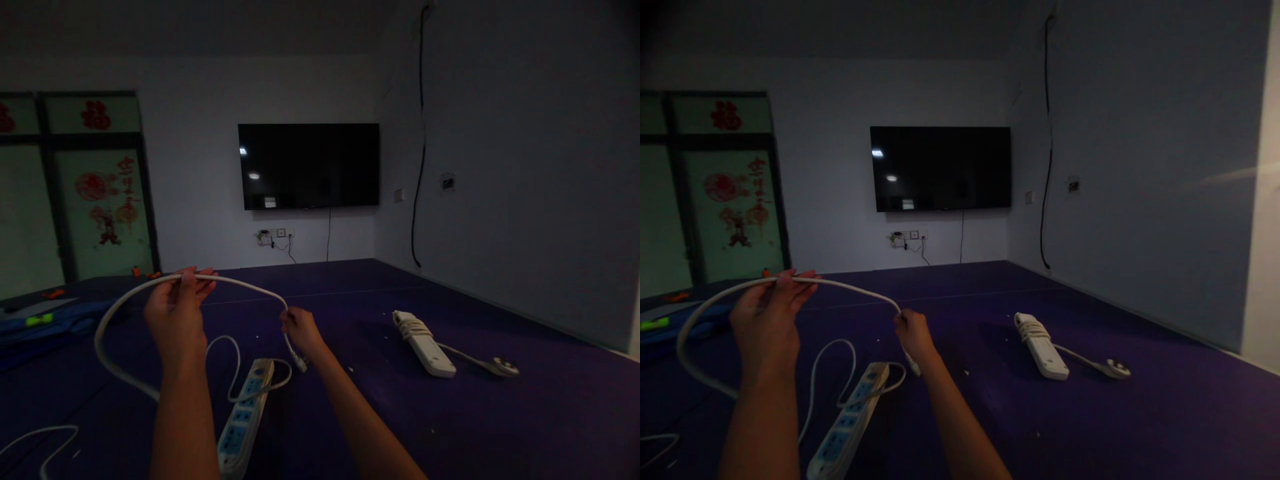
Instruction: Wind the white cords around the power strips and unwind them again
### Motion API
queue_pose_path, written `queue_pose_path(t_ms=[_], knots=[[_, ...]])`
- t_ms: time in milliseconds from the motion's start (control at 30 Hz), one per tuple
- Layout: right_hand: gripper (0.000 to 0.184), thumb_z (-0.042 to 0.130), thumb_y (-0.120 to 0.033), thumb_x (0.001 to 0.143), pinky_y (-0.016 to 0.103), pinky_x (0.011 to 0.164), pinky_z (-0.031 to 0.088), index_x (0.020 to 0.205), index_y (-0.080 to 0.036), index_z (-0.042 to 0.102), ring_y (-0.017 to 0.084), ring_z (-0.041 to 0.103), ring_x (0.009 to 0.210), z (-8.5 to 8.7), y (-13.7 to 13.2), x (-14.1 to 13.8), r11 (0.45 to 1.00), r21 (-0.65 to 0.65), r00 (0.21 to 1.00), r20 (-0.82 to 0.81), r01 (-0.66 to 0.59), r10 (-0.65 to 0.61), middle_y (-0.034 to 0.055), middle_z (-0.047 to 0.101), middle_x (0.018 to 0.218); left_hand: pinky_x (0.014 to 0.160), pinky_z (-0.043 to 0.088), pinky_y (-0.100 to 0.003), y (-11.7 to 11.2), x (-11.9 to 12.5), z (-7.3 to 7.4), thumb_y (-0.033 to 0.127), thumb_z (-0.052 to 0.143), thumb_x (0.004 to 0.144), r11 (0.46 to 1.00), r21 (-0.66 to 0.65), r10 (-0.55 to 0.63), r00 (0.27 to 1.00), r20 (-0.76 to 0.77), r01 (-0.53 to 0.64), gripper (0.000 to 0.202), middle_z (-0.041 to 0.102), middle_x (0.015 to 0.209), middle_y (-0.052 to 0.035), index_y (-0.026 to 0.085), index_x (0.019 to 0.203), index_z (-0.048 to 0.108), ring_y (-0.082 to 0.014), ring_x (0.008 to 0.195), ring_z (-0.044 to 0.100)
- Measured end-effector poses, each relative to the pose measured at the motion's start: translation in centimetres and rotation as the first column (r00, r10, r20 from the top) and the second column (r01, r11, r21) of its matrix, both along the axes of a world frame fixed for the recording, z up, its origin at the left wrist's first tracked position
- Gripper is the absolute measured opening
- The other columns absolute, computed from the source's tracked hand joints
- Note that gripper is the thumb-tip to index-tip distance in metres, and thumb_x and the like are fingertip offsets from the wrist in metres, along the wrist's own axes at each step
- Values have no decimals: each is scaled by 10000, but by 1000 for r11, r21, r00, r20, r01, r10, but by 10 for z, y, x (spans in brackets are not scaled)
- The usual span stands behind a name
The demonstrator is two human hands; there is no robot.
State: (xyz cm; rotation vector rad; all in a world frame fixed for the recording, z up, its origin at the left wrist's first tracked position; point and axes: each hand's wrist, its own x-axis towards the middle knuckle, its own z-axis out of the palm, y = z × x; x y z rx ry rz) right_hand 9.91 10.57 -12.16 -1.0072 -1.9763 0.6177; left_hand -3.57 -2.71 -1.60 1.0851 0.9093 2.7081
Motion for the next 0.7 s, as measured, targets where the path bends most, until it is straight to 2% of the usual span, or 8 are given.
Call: queue_pose_path(t_ms=[133,233,300,367,467,600,700], knots=[[219,406,-224,878,214,680,453,900,-148,610,133,608,802,-15,3,-16,992,-38,986,-121,-121,115,51,649,839,662,538,-298,-2,5,2,324,662,670,995,-30,-92,996,16,92,189,646,647,-6,157,707,583,-160,652,659],[164,484,-196,819,215,666,462,812,-134,635,130,605,746,-19,4,-14,961,-119,967,-95,-248,237,27,640,750,650,530,-295,2,6,0,326,681,641,982,-87,-166,986,13,166,216,654,637,-14,143,711,590,-163,639,658],[101,555,-142,741,211,636,461,749,-129,655,117,593,662,-17,4,-5,921,-200,941,-36,-336,335,-1,630,672,651,526,-301,5,6,-1,327,689,633,968,-135,-213,977,5,211,234,665,648,-28,134,727,595,-170,647,660],[100,603,-88,660,203,604,452,715,-130,675,100,569,590,-14,5,7,872,-286,905,31,-398,424,-26,620,611,657,525,-313,7,6,-3,325,694,627,950,-189,-256,967,-8,250,248,676,662,-42,128,742,596,-178,650,662],[185,664,-46,553,200,552,441,712,-134,699,89,542,519,-8,5,25,811,-400,854,115,-427,507,-42,613,557,656,529,-328,7,9,-3,321,694,621,913,-269,-327,944,-36,306,261,691,682,-61,125,764,598,-191,658,666],[411,744,-78,480,199,547,450,876,-183,716,91,562,543,8,1,47,738,-544,756,259,-400,601,-50,638,617,633,539,-327,6,15,-3,314,694,620,856,-374,-407,911,-65,356,262,700,697,-75,120,773,607,-194,655,666],[479,795,-179,475,213,643,465,945,-193,704,121,604,697,30,-12,64,762,-429,706,323,-485,631,-14,685,813,601,534,-310,8,21,-4,311,679,648,799,-461,-468,881,-75,385,248,691,678,-73,114,784,613,-182,603,661]])
